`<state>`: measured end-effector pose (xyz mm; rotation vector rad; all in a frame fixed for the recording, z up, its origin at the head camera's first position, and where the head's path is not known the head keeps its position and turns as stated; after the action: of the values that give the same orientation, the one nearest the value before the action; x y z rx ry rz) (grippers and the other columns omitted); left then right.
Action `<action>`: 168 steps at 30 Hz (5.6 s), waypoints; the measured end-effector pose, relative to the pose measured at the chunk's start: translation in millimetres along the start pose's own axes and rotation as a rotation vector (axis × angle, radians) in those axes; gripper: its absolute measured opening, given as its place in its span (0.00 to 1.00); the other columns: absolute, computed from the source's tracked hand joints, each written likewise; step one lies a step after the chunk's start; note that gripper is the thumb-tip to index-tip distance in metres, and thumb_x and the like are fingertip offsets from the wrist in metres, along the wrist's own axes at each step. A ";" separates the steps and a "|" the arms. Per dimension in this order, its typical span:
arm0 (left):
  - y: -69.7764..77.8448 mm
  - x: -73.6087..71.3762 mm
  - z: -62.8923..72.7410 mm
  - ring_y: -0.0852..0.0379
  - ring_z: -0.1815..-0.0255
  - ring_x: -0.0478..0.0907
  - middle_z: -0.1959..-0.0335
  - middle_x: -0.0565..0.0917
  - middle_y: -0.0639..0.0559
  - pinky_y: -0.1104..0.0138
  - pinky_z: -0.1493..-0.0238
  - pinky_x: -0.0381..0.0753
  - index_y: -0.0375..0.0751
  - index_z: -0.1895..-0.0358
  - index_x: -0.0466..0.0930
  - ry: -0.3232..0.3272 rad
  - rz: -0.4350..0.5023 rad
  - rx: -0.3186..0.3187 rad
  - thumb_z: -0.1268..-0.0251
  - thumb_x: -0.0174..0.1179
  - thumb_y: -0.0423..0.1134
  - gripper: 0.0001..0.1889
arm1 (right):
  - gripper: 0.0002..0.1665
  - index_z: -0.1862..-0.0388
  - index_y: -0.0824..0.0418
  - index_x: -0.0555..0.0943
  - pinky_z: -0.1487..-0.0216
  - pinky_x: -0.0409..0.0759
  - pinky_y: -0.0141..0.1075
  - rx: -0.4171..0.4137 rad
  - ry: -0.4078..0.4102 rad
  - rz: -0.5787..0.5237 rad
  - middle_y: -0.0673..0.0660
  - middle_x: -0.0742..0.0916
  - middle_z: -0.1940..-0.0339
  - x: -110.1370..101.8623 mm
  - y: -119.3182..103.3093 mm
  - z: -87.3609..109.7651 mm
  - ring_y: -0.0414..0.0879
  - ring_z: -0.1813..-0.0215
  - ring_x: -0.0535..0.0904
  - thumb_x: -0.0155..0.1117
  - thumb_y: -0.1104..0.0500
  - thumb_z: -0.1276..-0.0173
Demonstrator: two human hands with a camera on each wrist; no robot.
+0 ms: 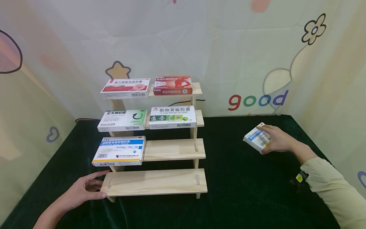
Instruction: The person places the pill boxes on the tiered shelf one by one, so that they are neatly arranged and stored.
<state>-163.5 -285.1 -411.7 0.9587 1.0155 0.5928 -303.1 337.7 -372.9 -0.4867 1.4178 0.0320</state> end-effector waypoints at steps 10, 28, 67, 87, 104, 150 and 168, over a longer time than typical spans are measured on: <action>-1.5 -0.2 -0.5 0.47 0.58 0.80 0.50 0.75 0.27 0.60 0.59 0.80 0.24 0.34 0.48 0.016 0.002 -0.009 0.42 0.60 0.38 0.39 | 0.55 0.34 0.66 0.58 0.43 0.52 0.67 -0.015 -0.051 -0.017 0.74 0.57 0.35 4.4 2.1 -8.4 0.70 0.40 0.52 0.75 0.51 0.58; -3.6 -1.6 -0.3 0.50 0.59 0.80 0.51 0.75 0.27 0.64 0.60 0.79 0.22 0.34 0.47 -0.003 0.022 -0.008 0.41 0.59 0.36 0.39 | 0.57 0.33 0.64 0.58 0.42 0.47 0.67 -0.047 -0.149 -0.001 0.71 0.56 0.32 9.2 1.0 -25.0 0.73 0.36 0.47 0.77 0.53 0.61; -2.7 -0.5 -1.1 0.47 0.58 0.79 0.51 0.76 0.28 0.63 0.60 0.79 0.21 0.34 0.47 -0.006 0.042 -0.017 0.41 0.59 0.36 0.39 | 0.48 0.36 0.65 0.64 0.48 0.63 0.63 -0.054 -0.153 0.115 0.71 0.64 0.39 5.1 -10.9 -28.2 0.65 0.46 0.61 0.74 0.65 0.59; -5.7 -1.6 -1.8 0.47 0.58 0.79 0.51 0.76 0.29 0.63 0.59 0.79 0.22 0.34 0.47 -0.005 0.061 -0.021 0.41 0.58 0.35 0.38 | 0.47 0.41 0.66 0.69 0.49 0.66 0.60 -0.088 -0.047 0.096 0.69 0.70 0.43 9.5 -14.5 -30.3 0.62 0.47 0.64 0.74 0.46 0.58; -3.5 -1.1 -0.6 0.50 0.59 0.80 0.51 0.76 0.28 0.65 0.59 0.79 0.21 0.34 0.46 -0.009 0.061 0.001 0.40 0.58 0.35 0.38 | 0.55 0.37 0.65 0.64 0.49 0.63 0.60 -0.018 0.015 0.041 0.70 0.67 0.45 16.3 1.3 -20.5 0.64 0.47 0.60 0.71 0.38 0.59; -5.0 0.2 0.0 0.49 0.58 0.80 0.52 0.76 0.28 0.66 0.60 0.78 0.21 0.34 0.46 0.000 0.049 -0.011 0.41 0.58 0.35 0.38 | 0.57 0.37 0.62 0.65 0.53 0.67 0.58 0.001 0.112 0.165 0.69 0.69 0.44 -8.3 -12.0 -0.1 0.62 0.47 0.61 0.66 0.29 0.59; -1.0 -0.4 0.9 0.49 0.58 0.80 0.51 0.76 0.28 0.66 0.60 0.79 0.22 0.34 0.48 0.006 0.029 0.010 0.41 0.59 0.35 0.38 | 0.57 0.36 0.60 0.64 0.52 0.68 0.58 -0.044 0.142 0.180 0.68 0.68 0.42 -14.6 -43.0 -0.9 0.62 0.45 0.60 0.65 0.28 0.59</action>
<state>-162.9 -286.2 -412.2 0.9823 1.0119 0.6154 -293.3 302.5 -345.9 -0.4025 1.6005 0.1769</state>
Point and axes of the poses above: each hand's wrist, its own z-axis away from the middle knuckle, its own x-axis out of the palm, y = z × x, the point moved 4 cm from there along -z, towards the middle knuckle
